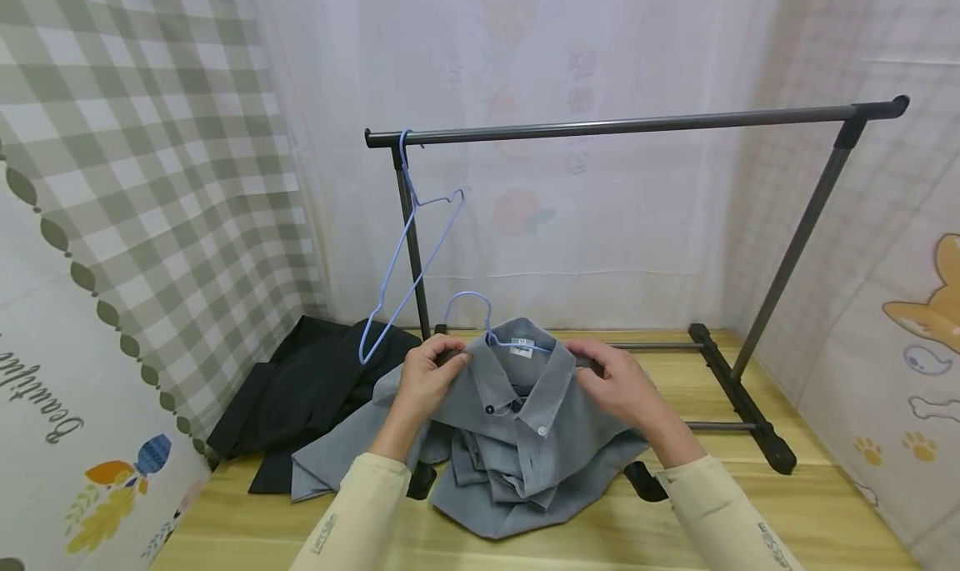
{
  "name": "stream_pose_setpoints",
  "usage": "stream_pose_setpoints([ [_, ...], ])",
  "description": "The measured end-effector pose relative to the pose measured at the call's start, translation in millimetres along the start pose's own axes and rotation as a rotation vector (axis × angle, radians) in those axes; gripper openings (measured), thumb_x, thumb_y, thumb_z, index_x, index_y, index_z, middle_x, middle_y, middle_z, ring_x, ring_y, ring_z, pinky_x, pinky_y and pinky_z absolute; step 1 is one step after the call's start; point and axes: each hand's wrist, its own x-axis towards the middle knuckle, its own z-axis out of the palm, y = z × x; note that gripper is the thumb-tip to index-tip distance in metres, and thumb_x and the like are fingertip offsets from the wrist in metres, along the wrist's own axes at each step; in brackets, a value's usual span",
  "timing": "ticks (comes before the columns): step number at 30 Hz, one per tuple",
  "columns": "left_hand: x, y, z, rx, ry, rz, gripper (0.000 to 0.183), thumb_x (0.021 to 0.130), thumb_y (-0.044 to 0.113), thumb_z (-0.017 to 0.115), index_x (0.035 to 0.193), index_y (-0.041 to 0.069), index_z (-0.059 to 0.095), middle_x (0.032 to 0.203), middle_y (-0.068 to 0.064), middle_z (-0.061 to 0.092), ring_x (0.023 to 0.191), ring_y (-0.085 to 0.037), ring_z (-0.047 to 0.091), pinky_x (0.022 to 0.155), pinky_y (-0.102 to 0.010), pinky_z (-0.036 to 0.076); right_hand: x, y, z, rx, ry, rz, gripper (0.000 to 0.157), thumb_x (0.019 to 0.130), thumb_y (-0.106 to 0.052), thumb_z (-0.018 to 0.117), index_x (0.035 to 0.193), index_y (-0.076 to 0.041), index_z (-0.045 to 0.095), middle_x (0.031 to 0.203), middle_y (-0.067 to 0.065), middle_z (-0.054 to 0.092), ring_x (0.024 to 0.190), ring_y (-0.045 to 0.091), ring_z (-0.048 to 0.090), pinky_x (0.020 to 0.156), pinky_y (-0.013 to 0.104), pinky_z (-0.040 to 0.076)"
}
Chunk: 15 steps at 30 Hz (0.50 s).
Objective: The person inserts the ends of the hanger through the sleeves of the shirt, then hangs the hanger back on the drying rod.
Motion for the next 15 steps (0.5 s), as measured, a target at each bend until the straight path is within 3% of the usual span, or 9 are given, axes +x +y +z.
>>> stream_pose_setpoints([
  [3, 0.3, -2.4, -0.3, 0.016, -0.006, 0.029, 0.008, 0.086, -0.006, 0.072, 0.093, -0.004, 0.073, 0.094, -0.016, 0.068, 0.081, -0.01, 0.059, 0.071, -0.019, 0.047, 0, -1, 0.2, -0.005, 0.006, -0.003, 0.024, 0.098, -0.017, 0.064, 0.119, -0.008, 0.071, 0.119, 0.01, 0.068, 0.105, 0.027, 0.063, 0.084, 0.046, 0.051],
  [7, -1.4, -4.7, -3.2, 0.064, -0.02, 0.046, 0.011, 0.087, -0.002, 0.074, 0.097, 0.002, 0.075, 0.095, -0.009, 0.069, 0.086, -0.015, 0.063, 0.074, -0.022, 0.049, 3, 0, 3.3, -0.11, 0.172, -0.039, 0.014, 0.092, -0.017, 0.073, 0.104, -0.011, 0.077, 0.104, 0.007, 0.072, 0.092, 0.025, 0.067, 0.076, 0.044, 0.051],
  [11, -2.9, -9.2, -10.9, 0.235, 0.033, 0.051, 0.013, 0.086, 0.003, 0.076, 0.099, 0.007, 0.077, 0.095, -0.004, 0.07, 0.09, -0.021, 0.066, 0.079, -0.032, 0.052, 5, 3, 1.6, -0.131, 0.345, -0.031, 0.016, 0.085, -0.01, 0.079, 0.1, -0.007, 0.078, 0.096, 0.009, 0.073, 0.086, 0.027, 0.069, 0.072, 0.046, 0.051],
  [15, -2.7, -16.2, -21.3, 0.455, 0.059, 0.045, 0.012, 0.086, 0.009, 0.077, 0.097, 0.009, 0.077, 0.092, -0.003, 0.07, 0.089, -0.025, 0.065, 0.078, -0.042, 0.051, 7, 6, -1.1, -0.148, 0.39, -0.033, 0.016, 0.083, -0.009, 0.08, 0.099, -0.005, 0.077, 0.093, 0.009, 0.073, 0.081, 0.027, 0.068, 0.069, 0.045, 0.051],
])
